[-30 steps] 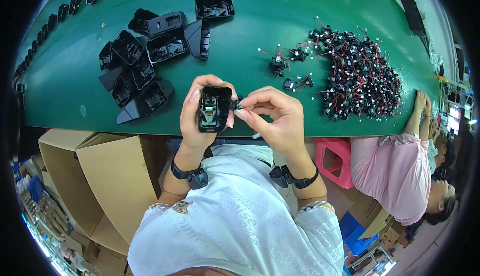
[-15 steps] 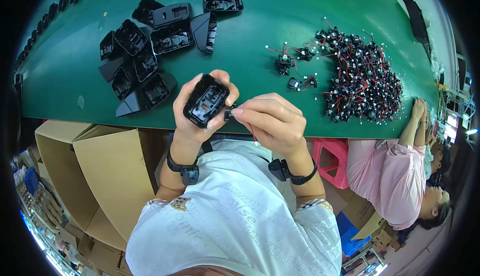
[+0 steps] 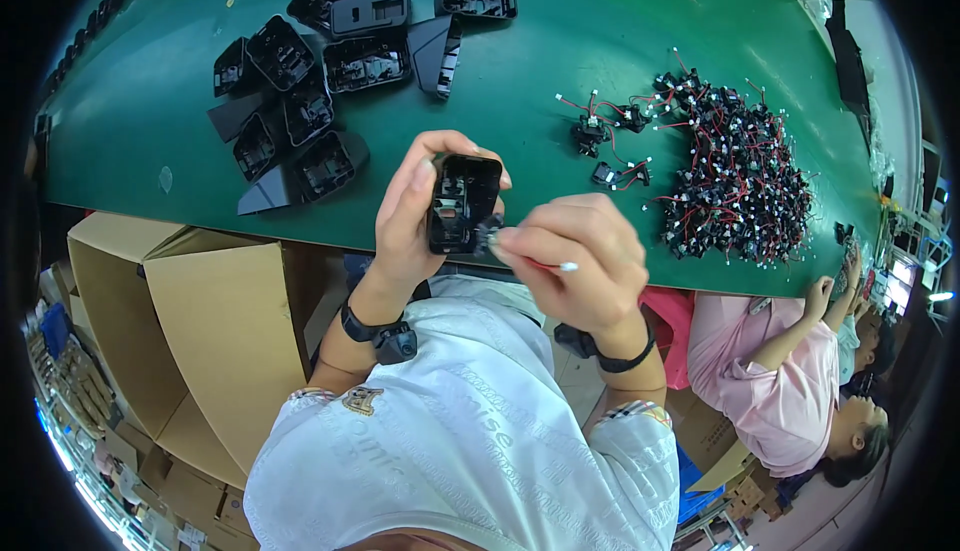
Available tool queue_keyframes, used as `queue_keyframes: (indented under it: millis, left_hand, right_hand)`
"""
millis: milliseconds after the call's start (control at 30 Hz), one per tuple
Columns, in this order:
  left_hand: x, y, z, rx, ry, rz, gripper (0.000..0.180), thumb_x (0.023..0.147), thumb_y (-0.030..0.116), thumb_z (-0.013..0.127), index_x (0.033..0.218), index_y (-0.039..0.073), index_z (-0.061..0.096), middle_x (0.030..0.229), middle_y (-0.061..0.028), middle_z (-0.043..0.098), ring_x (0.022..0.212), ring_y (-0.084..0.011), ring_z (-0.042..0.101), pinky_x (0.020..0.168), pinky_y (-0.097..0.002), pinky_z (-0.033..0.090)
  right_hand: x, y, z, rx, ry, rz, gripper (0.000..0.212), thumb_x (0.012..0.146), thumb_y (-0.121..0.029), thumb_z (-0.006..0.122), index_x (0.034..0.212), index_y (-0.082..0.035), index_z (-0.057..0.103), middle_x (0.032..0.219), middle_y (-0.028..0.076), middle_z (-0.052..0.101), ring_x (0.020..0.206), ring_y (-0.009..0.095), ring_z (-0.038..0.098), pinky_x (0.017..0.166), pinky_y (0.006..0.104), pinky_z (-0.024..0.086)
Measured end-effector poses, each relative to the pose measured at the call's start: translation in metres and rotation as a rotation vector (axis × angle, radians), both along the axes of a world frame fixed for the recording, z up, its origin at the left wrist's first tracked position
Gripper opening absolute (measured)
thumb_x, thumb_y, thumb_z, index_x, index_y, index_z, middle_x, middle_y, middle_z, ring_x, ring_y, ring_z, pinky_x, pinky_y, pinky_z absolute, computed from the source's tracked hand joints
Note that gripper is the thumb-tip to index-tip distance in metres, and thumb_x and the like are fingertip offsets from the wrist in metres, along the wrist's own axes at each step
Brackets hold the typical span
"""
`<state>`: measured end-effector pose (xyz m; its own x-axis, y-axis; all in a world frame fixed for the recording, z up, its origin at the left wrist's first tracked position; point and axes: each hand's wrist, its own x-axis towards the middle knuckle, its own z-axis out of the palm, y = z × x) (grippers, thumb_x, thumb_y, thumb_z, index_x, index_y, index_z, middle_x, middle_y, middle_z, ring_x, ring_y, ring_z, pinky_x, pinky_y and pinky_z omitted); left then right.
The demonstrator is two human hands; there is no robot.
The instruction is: The person picks up a black plastic housing and a small circuit board with wires, inserts the board into the housing, and presses it into place. After checking the assembly, they place the completed unit onto the green workbench and repeat the process.
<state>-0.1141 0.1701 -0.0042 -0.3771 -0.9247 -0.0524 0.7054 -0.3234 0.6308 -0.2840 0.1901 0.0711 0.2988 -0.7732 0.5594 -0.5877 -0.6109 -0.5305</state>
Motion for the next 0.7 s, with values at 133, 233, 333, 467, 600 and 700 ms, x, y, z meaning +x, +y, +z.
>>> queue_keyframes:
  millis: [133, 233, 333, 467, 600, 700]
  left_hand:
    - [-0.003, 0.003, -0.002, -0.085, -0.102, 0.105, 0.045, 0.109, 0.043, 0.040, 0.126, 0.001, 0.045, 0.113, -0.0236, 0.063, 0.092, -0.0221, 0.065, 0.081, -0.0339, 0.055]
    - [-0.002, 0.004, -0.007, -0.150, -0.148, 0.177, 0.043, 0.110, 0.040, 0.038, 0.123, 0.001, 0.047, 0.112, -0.0228, 0.063, 0.095, -0.0223, 0.064, 0.084, -0.0350, 0.054]
    - [-0.004, 0.005, -0.004, -0.102, -0.196, 0.235, 0.040, 0.110, 0.036, 0.037, 0.121, 0.000, 0.048, 0.112, -0.0228, 0.062, 0.096, -0.0233, 0.064, 0.087, -0.0355, 0.053]
    - [-0.006, 0.009, -0.006, -0.114, -0.193, 0.261, 0.032, 0.110, 0.030, 0.041, 0.121, 0.001, 0.049, 0.110, -0.0154, 0.064, 0.099, -0.0186, 0.064, 0.089, -0.0332, 0.053]
    - [-0.006, 0.006, -0.008, -0.132, -0.129, 0.233, 0.030, 0.109, 0.028, 0.041, 0.120, 0.001, 0.050, 0.111, -0.0154, 0.064, 0.098, -0.0183, 0.064, 0.088, -0.0331, 0.053]
    - [-0.002, 0.006, -0.009, -0.142, -0.159, 0.239, 0.029, 0.109, 0.027, 0.041, 0.119, 0.001, 0.051, 0.111, -0.0152, 0.063, 0.098, -0.0183, 0.064, 0.088, -0.0327, 0.053]
  right_hand:
    - [0.012, 0.000, -0.008, 0.043, 0.022, -0.002, 0.024, 0.068, 0.003, 0.086, 0.087, -0.005, 0.073, 0.082, 0.006, 0.066, 0.070, 0.022, 0.062, 0.060, 0.0324, 0.048]
    - [0.023, 0.001, -0.011, 0.071, 0.068, -0.029, 0.023, 0.069, 0.001, 0.086, 0.086, -0.005, 0.073, 0.081, 0.006, 0.065, 0.069, 0.022, 0.061, 0.059, 0.0328, 0.047]
    - [0.028, 0.001, -0.013, 0.090, 0.089, -0.033, 0.021, 0.070, 0.001, 0.085, 0.086, -0.005, 0.073, 0.082, 0.006, 0.064, 0.070, 0.024, 0.061, 0.059, 0.0335, 0.047]
    - [0.033, 0.002, -0.024, 0.186, -0.021, -0.043, 0.020, 0.071, 0.000, 0.084, 0.086, -0.004, 0.073, 0.083, 0.007, 0.065, 0.072, 0.024, 0.062, 0.063, 0.0342, 0.048]
    - [0.035, 0.008, -0.020, 0.283, 0.024, -0.125, 0.020, 0.070, -0.001, 0.084, 0.087, -0.006, 0.073, 0.096, 0.009, 0.066, 0.081, 0.024, 0.063, 0.065, 0.0338, 0.049]
    - [0.036, 0.008, -0.010, 0.291, 0.127, -0.158, 0.020, 0.070, -0.003, 0.084, 0.087, -0.008, 0.074, 0.116, 0.013, 0.066, 0.095, 0.027, 0.065, 0.071, 0.0326, 0.050]
